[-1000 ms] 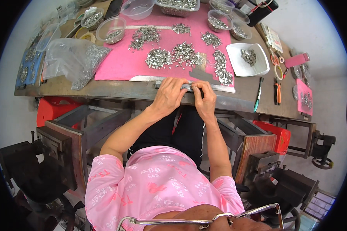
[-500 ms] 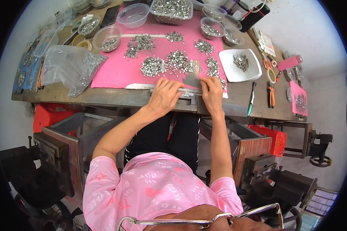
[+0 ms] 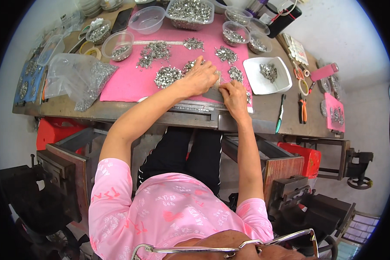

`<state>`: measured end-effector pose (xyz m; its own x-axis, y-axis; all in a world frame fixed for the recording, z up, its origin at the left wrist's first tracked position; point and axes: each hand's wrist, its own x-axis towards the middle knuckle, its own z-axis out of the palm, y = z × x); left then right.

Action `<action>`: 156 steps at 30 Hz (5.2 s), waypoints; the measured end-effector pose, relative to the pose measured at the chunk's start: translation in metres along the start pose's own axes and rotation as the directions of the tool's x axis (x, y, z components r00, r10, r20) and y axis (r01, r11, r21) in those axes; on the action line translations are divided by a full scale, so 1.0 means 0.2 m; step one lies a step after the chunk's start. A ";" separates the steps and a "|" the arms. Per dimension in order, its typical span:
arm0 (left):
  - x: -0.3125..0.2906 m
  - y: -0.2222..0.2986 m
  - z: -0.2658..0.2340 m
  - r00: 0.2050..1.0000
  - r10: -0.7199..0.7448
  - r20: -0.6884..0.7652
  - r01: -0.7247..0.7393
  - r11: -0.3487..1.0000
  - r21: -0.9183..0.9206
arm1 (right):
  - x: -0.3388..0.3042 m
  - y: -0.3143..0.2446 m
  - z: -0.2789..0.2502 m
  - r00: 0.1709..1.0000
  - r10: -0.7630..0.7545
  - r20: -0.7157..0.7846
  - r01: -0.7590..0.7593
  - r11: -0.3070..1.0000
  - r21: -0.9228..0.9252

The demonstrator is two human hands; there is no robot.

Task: The person arranges small metal pieces onto a metal track tool by hand, presses them using a manual press machine, and continues placing metal pieces into the track tool.

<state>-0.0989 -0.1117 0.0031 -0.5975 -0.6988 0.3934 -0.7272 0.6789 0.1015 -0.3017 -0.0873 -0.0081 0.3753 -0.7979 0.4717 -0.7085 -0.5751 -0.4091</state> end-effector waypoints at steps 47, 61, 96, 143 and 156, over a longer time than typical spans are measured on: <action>-0.51 0.39 -0.13 0.868 -0.428 -0.251 0.251 0.815 -0.522 | -0.29 -0.29 0.03 0.954 0.295 0.047 -0.243 0.675 0.696; -0.49 0.42 -0.13 0.885 -0.327 -0.332 0.207 0.914 -0.348 | -0.29 -0.29 0.04 0.968 0.251 -0.011 -0.187 0.748 0.637; -0.68 -0.50 -0.14 0.600 -0.599 -0.531 0.515 0.797 -0.317 | 0.24 -0.53 0.40 0.972 -0.213 0.104 0.200 0.972 0.123; -0.59 -0.01 -0.19 0.755 -0.635 -0.166 0.331 0.587 -0.739 | -0.06 -0.55 0.06 0.983 -0.053 0.176 -0.024 0.912 0.409; -0.73 0.00 -0.27 0.754 -0.601 -0.265 0.321 0.689 -0.650 | -0.10 -0.60 0.14 0.986 -0.161 0.035 0.143 0.942 0.302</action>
<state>0.0057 0.0022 -0.0050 0.0759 -0.8752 0.4778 -0.4735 0.3901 0.7897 -0.2082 -0.0069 0.0101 0.5056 -0.7007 0.5034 -0.4331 -0.7108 -0.5542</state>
